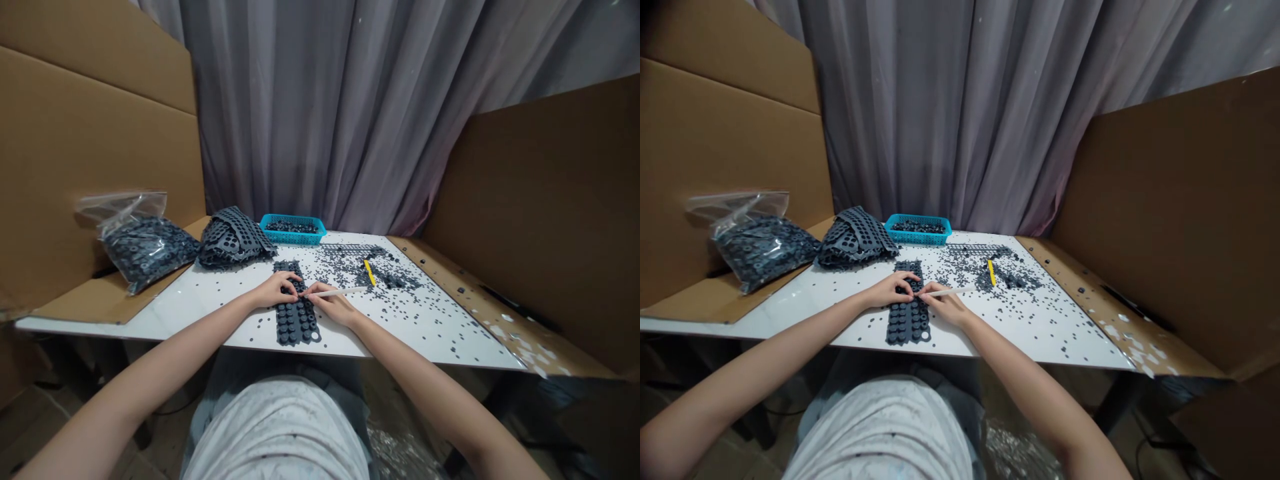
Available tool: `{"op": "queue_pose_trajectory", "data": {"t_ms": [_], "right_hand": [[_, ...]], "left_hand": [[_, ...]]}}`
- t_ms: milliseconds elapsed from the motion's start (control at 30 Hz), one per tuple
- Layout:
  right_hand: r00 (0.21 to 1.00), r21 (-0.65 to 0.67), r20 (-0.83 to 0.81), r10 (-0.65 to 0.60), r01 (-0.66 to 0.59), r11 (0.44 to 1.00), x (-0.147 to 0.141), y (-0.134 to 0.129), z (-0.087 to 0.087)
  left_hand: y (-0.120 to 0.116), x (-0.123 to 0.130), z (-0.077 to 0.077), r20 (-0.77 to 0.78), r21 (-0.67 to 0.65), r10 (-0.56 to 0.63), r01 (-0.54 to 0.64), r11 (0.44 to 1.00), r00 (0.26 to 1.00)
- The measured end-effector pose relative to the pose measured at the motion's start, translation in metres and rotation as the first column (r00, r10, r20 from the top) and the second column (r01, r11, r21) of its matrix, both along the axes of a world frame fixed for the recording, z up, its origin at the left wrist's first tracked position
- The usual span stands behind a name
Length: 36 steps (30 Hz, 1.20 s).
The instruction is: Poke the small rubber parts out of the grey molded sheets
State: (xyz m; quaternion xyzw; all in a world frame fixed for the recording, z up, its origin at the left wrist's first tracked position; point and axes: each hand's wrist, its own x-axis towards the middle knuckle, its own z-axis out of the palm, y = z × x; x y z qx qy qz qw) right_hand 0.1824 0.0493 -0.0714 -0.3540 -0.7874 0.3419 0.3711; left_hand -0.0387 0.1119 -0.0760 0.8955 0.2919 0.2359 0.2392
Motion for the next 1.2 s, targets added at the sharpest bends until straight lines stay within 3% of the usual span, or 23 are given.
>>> {"op": "queue_pose_trajectory", "data": {"t_ms": [867,1200], "right_hand": [[0.995,0.150,0.088,-0.043,0.030,0.988,-0.0011,0.0000,-0.0044],[0.998,0.117,0.056,-0.030,0.023,0.993,-0.0008,0.0005,-0.0041]], "left_hand": [[0.0013,0.0001,-0.0009,-0.011,0.021,0.003,-0.003,1.000,1.000],[0.0004,-0.0001,-0.0006,-0.001,0.019,-0.002,0.002,1.000,1.000]]}}
